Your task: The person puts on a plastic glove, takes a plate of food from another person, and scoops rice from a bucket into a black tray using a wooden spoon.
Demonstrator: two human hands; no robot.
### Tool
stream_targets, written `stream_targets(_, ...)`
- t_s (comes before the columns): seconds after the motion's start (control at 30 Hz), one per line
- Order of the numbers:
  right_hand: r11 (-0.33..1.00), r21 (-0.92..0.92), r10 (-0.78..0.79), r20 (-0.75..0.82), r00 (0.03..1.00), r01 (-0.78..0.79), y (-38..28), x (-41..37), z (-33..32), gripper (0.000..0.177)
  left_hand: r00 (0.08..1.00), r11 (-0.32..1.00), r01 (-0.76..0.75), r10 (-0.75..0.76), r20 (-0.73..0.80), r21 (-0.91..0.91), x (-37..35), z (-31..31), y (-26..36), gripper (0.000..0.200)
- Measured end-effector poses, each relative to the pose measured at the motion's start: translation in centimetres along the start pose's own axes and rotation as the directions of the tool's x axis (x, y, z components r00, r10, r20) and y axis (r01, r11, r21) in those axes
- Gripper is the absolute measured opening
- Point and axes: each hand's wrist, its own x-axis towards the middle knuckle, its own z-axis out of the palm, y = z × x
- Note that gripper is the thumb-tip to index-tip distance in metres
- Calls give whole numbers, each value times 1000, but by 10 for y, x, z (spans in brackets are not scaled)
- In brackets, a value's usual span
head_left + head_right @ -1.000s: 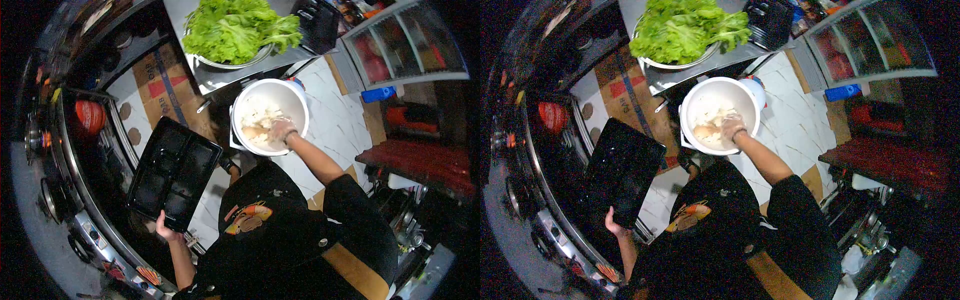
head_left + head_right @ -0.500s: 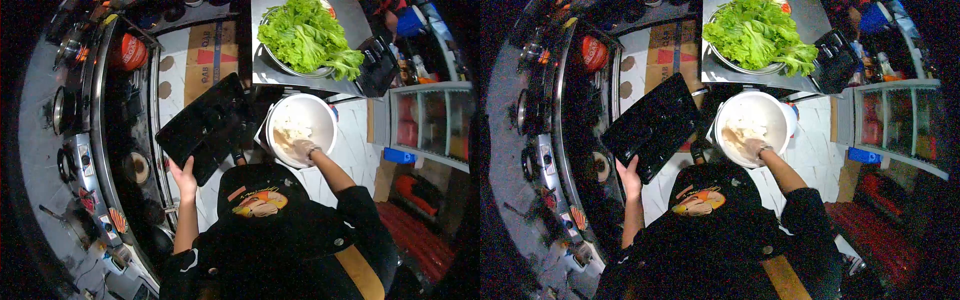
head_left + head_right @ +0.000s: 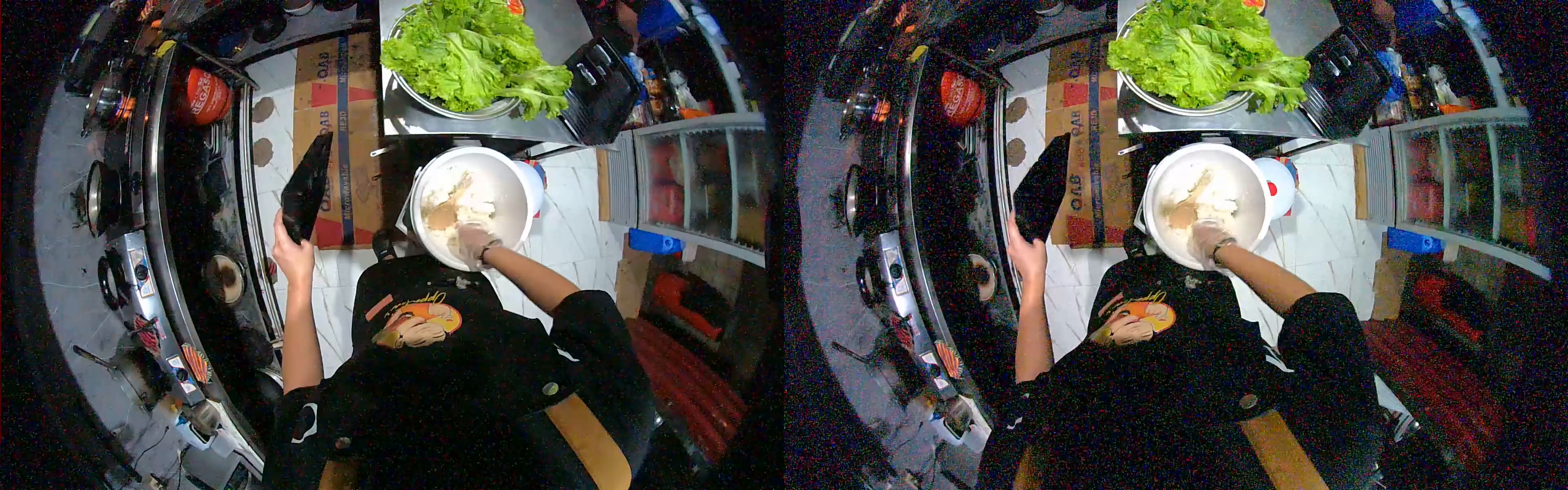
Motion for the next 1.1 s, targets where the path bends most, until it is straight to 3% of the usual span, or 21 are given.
stream_targets(0.03,1000,5,27,76,997,-27,-4,7,0,26,999,999,-15,13,30,43,0,0,-1,64)
stream_targets(0.07,999,5,48,153,987,-49,-4,14,1,26,995,993,100,-101,9,55,-4,-1,-3,66)
stream_targets(0.1,999,1,34,158,987,-35,3,30,10,26,994,992,111,-111,2,64,-7,-2,-6,66)
stream_targets(0.13,971,-236,-75,-148,986,38,16,52,29,26,998,996,69,-69,10,58,-10,-5,-9,66)
stream_targets(0.17,885,-464,-246,-407,880,32,27,66,39,25,999,998,27,-28,19,53,-14,-8,-12,67)
stream_targets(0.2,884,-464,-263,-399,878,54,35,72,39,25,1000,997,6,-6,5,71,-16,-11,-13,68)
stream_targets(0.27,970,-239,23,-69,997,-39,39,87,26,27,999,994,35,-39,37,104,-29,-11,-24,68)
stream_targets(0.33,956,-291,-45,-64,997,24,44,69,11,26,988,995,-1,-14,156,96,-40,-12,-22,67)
stream_targets(0.4,916,-385,-51,163,985,111,61,65,21,27,977,999,-27,18,212,41,-49,-6,-24,67)
stream_targets(0.47,916,-311,-250,52,967,254,76,48,31,26,978,999,46,-47,203,11,-56,4,-15,66)
stream_targets(0.5,966,-182,-193,-28,981,185,82,49,45,27,982,996,83,-75,171,-39,-56,6,-4,64)
stream_targets(0.53,929,-319,-215,-46,976,190,89,53,60,27,984,991,119,-109,139,-65,-61,13,-3,62)
stream_targets(0.57,919,-337,-233,-43,972,205,84,55,41,27,983,983,159,-149,110,-86,-65,18,0,60)
stream_targets(0.63,997,-71,-26,-29,999,24,63,35,15,27,972,967,229,-221,79,-116,-74,26,9,59)
stream_targets(0.67,970,-216,-87,123,989,112,61,34,7,27,963,951,270,-263,61,-149,-78,25,15,58)
stream_targets(0.7,967,-220,-102,124,987,128,67,33,18,27,943,925,331,-320,87,-188,-83,28,14,56)
stream_targets(0.77,978,-200,-71,-71,995,55,83,31,48,26,956,929,294,-283,84,-224,-83,27,18,54)
stream_targets(0.9,942,-296,-212,-157,964,159,88,36,45,26,958,940,286,-278,65,-188,-78,29,19,53)
stream_targets(0.97,973,-215,-80,8,997,80,74,40,29,27,942,940,331,-324,90,-85,-74,29,14,56)
stream_targets(1.0,956,-270,-96,79,992,114,77,51,40,28,959,953,281,-276,60,-115,-72,31,9,58)
stream_targets(1.1,960,-255,-113,7,994,111,70,53,38,27,970,958,241,-239,35,-153,-67,25,1,59)
